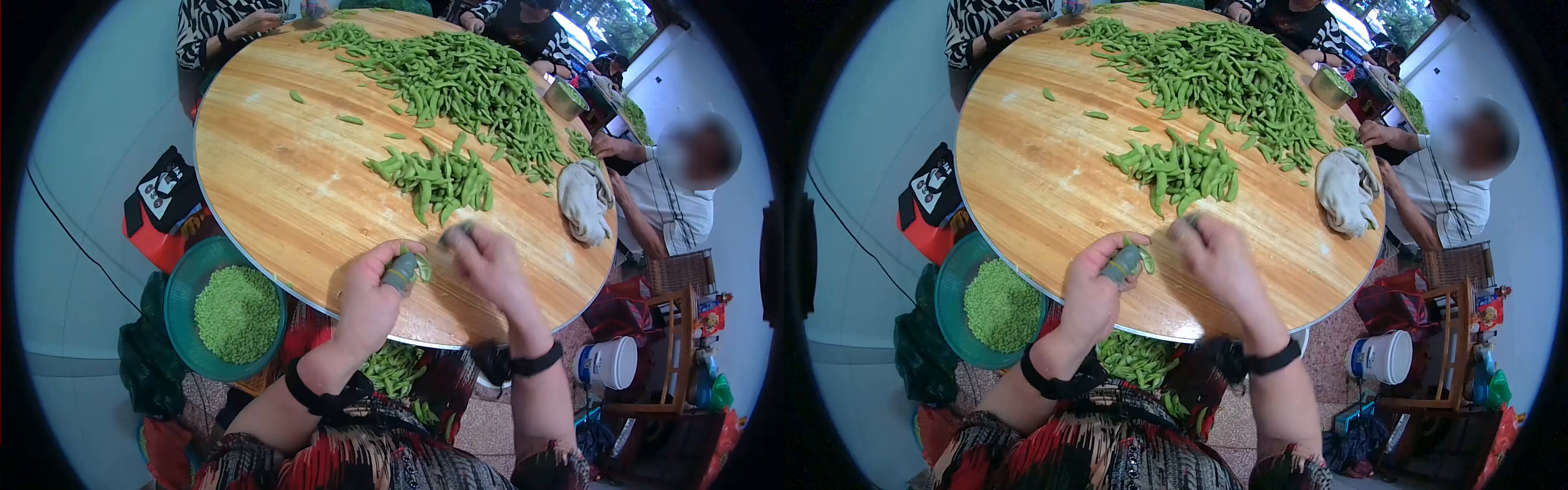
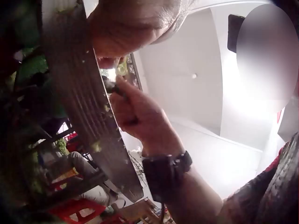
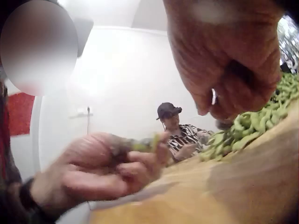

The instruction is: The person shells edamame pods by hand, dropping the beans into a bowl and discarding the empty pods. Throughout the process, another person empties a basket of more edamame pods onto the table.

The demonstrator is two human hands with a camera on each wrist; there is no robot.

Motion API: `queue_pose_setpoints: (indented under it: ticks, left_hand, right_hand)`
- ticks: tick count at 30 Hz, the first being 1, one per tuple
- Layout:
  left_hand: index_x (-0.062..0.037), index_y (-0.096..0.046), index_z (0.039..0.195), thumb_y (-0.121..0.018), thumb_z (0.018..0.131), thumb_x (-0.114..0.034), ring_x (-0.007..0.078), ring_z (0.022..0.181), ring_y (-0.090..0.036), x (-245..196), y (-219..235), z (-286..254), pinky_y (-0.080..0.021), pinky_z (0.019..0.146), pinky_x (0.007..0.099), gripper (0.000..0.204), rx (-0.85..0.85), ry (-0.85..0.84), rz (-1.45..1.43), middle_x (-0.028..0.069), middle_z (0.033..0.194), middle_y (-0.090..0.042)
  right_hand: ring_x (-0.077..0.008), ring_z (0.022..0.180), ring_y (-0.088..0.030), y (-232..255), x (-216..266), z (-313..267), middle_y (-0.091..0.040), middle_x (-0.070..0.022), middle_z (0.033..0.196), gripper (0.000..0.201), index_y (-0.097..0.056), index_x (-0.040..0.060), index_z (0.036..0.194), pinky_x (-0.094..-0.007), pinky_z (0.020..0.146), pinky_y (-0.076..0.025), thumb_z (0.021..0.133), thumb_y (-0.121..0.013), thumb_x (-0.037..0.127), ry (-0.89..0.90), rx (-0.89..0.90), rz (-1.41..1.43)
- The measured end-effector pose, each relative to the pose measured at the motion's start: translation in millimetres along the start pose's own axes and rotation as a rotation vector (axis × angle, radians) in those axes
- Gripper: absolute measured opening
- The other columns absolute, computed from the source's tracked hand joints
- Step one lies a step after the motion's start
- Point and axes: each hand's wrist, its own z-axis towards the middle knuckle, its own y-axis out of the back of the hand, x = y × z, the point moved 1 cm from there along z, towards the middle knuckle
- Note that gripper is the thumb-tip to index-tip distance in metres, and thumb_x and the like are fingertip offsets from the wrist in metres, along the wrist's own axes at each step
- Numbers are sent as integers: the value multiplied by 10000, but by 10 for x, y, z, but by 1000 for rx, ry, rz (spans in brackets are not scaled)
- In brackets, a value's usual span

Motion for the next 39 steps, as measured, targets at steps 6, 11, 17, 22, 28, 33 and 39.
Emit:
queue_pose_setpoints:
  ticks: [6,11,17,22,28,33,39]
  left_hand:
    - [13,-606,1063,-472,855,43,73,735,-498,-20,27,-49,-412,680,191,249,181,189,14,-16,772,-545]
    - [18,-548,1165,-582,846,-24,50,780,-489,-27,56,-121,-419,699,195,323,371,33,402,-27,816,-529]
    - [-14,-434,1280,-569,858,-60,43,797,-486,-63,-38,-15,-403,656,174,445,292,255,-224,-18,931,-530]
    - [-33,-526,1117,-564,864,-88,65,740,-526,-12,-96,5,-390,600,182,262,256,217,-357,3,849,-566]
    - [-42,-534,950,-589,848,-88,105,674,-544,40,-105,-30,-412,589,225,124,107,66,-393,24,753,-565]
    - [-29,-529,953,-591,845,-81,110,668,-541,3,-190,-97,-413,597,226,135,11,-81,-272,26,755,-556]
    - [-20,-541,927,-542,877,-105,85,668,-531,73,-155,-109,-414,604,209,98,25,-55,-74,13,767,-550]
  right_hand:
    - [-401,679,-574,57,-174,425,-584,-227,685,228,-516,2,935,-485,604,-446,803,-579,177,197,-24,-757]
    - [-367,631,-571,129,-130,154,-580,-208,661,199,-518,-6,860,-440,571,-449,799,-593,168,236,115,-629]
    - [-77,457,-435,196,-151,-152,-491,4,575,147,-552,37,859,-214,415,-343,883,-552,182,-304,404,537]
    - [-33,448,-337,135,97,-457,-418,40,572,212,-510,42,833,-173,398,-259,941,-456,216,-360,477,759]
    - [-58,500,-327,-5,111,-693,-386,33,588,298,-488,38,819,-186,458,-275,971,-362,260,-281,481,837]
    - [-50,491,-310,-24,110,-694,-387,37,593,276,-495,38,824,-188,446,-261,966,-384,248,-302,480,926]
    - [-27,487,-339,-93,94,-723,-436,36,614,204,-510,63,864,-164,441,-282,955,-426,226,-280,316,752]
